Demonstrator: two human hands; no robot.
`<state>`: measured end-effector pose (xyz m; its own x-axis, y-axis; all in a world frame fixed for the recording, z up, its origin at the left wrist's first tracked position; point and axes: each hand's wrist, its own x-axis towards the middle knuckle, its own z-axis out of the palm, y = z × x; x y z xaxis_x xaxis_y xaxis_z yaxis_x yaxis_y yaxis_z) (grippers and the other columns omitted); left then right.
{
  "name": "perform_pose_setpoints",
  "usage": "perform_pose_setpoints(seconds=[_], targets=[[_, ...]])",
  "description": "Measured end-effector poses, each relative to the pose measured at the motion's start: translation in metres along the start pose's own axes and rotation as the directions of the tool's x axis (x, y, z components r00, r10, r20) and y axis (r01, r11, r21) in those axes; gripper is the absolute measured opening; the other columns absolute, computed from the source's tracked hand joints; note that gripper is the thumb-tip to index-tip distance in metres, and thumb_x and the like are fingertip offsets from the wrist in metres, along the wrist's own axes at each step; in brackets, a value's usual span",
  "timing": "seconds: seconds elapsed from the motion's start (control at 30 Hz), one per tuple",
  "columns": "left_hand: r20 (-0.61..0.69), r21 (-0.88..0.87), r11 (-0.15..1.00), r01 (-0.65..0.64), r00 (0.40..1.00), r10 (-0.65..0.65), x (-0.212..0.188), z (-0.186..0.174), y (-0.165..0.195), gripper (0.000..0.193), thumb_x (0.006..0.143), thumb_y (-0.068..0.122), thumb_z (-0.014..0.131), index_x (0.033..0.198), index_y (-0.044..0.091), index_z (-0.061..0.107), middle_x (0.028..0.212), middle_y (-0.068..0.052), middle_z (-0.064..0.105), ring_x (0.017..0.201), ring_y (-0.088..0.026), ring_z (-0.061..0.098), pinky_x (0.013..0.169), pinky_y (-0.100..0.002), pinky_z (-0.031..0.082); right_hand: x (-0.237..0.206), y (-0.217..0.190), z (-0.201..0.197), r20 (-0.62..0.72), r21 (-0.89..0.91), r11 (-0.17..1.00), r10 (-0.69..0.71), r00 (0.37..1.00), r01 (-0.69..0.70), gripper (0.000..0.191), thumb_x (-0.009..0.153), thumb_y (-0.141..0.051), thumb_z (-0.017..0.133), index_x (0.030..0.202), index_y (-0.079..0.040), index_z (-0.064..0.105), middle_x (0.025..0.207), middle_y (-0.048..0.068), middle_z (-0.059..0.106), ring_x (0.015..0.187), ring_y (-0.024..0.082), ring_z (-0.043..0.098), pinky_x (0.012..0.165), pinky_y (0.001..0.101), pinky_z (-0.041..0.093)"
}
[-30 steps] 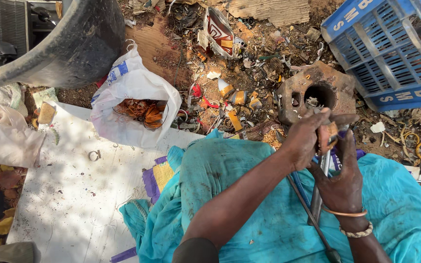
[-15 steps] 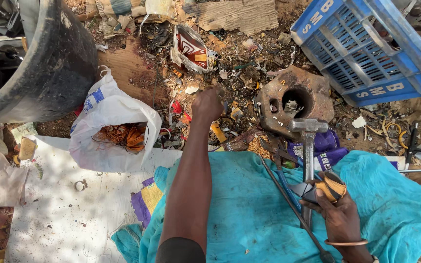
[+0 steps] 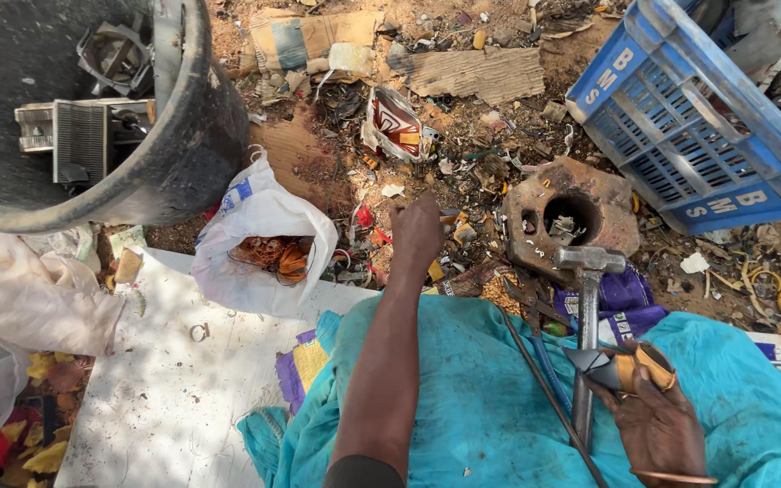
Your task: The person dismantles small discarded appliances and motor housings at an outdoor scrap workbench. They use pliers to grip and pry parts, a hammer to break plastic and metal housings, and pull out copper wire and coils, placing the salvaged copper into a plastic bag while discarding broken scraps onto the ground.
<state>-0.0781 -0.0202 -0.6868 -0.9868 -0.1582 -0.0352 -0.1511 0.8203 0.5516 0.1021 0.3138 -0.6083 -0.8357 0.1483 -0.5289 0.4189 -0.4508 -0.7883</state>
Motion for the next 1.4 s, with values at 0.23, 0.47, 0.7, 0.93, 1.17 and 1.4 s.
perform_pose_setpoints(seconds=[0.23,0.47,0.7,0.93,1.17,1.4], targets=[[0.082,-0.692,0.691,-0.208,0.928,0.362,-0.106,-0.031,0.110,0.058,0.079,0.037,0.085,0.124,0.003,0.068,0.104,-0.015,0.076,0.094,-0.027,0.074,0.084,-0.042,0.057,0.003,-0.011,0.049,-0.120,0.084,0.987,0.144,0.982,-0.134,0.057,0.101,-0.061,0.040,0.133,-0.017,0.058,0.138,0.006,0.066,0.131,0.032,0.059,0.102,0.0702,0.042],[-0.163,-0.974,0.202,-0.100,0.932,-0.325,-0.176,-0.066,0.075,0.024,0.104,0.021,0.067,0.117,0.002,0.061,0.115,-0.009,0.070,0.110,-0.015,0.065,0.099,-0.034,0.054,0.032,0.000,0.162,-0.024,0.232,0.955,0.196,0.980,-0.185,0.051,0.104,-0.062,0.040,0.123,-0.024,0.067,0.118,0.003,0.071,0.107,0.027,0.065,0.084,0.0484,0.059],[-0.308,-0.951,0.203,-0.234,0.644,-0.700,-0.202,-0.102,-0.026,0.015,0.106,0.019,0.056,0.106,0.004,0.057,0.097,-0.008,0.064,0.083,-0.014,0.051,0.079,-0.030,0.044,0.040,-0.003,0.421,0.645,-0.111,0.993,0.094,0.758,-0.029,0.103,0.087,-0.081,0.047,0.166,-0.026,0.012,0.157,0.010,0.032,0.142,0.033,0.036,0.110,0.0723,0.042],[-0.257,-0.966,0.180,-0.187,0.594,-0.762,-0.183,-0.103,-0.066,0.014,0.103,0.018,0.060,0.104,0.005,0.060,0.098,-0.006,0.066,0.083,-0.014,0.054,0.080,-0.031,0.047,0.018,0.011,0.278,0.724,-0.318,0.815,-0.122,0.679,0.485,0.038,0.102,-0.024,0.065,0.129,0.002,0.067,0.122,0.016,0.074,0.116,0.024,0.072,0.104,0.0378,0.057],[-0.393,-0.894,0.429,-0.127,0.682,-0.616,-0.068,-0.090,-0.089,0.024,0.103,0.026,0.069,0.104,0.002,0.065,0.094,-0.005,0.069,0.084,-0.010,0.059,0.078,-0.029,0.050,0.019,0.005,0.026,0.065,-0.717,0.645,-0.319,0.946,0.267,0.037,0.099,-0.014,0.068,0.129,0.008,0.067,0.116,0.019,0.074,0.109,0.022,0.070,0.099,0.0347,0.054],[0.035,-0.389,0.780,0.490,0.854,-0.520,0.109,-0.019,-0.060,0.064,0.096,0.055,0.064,0.125,-0.002,0.056,0.111,-0.019,0.067,0.098,-0.033,0.066,0.086,-0.053,0.052,0.031,0.041,-0.047,-0.027,-0.937,0.343,-0.251,0.968,0.063,0.048,0.084,-0.021,0.079,0.127,-0.002,0.071,0.115,0.017,0.072,0.099,0.024,0.074,0.082,0.0377,0.061]])
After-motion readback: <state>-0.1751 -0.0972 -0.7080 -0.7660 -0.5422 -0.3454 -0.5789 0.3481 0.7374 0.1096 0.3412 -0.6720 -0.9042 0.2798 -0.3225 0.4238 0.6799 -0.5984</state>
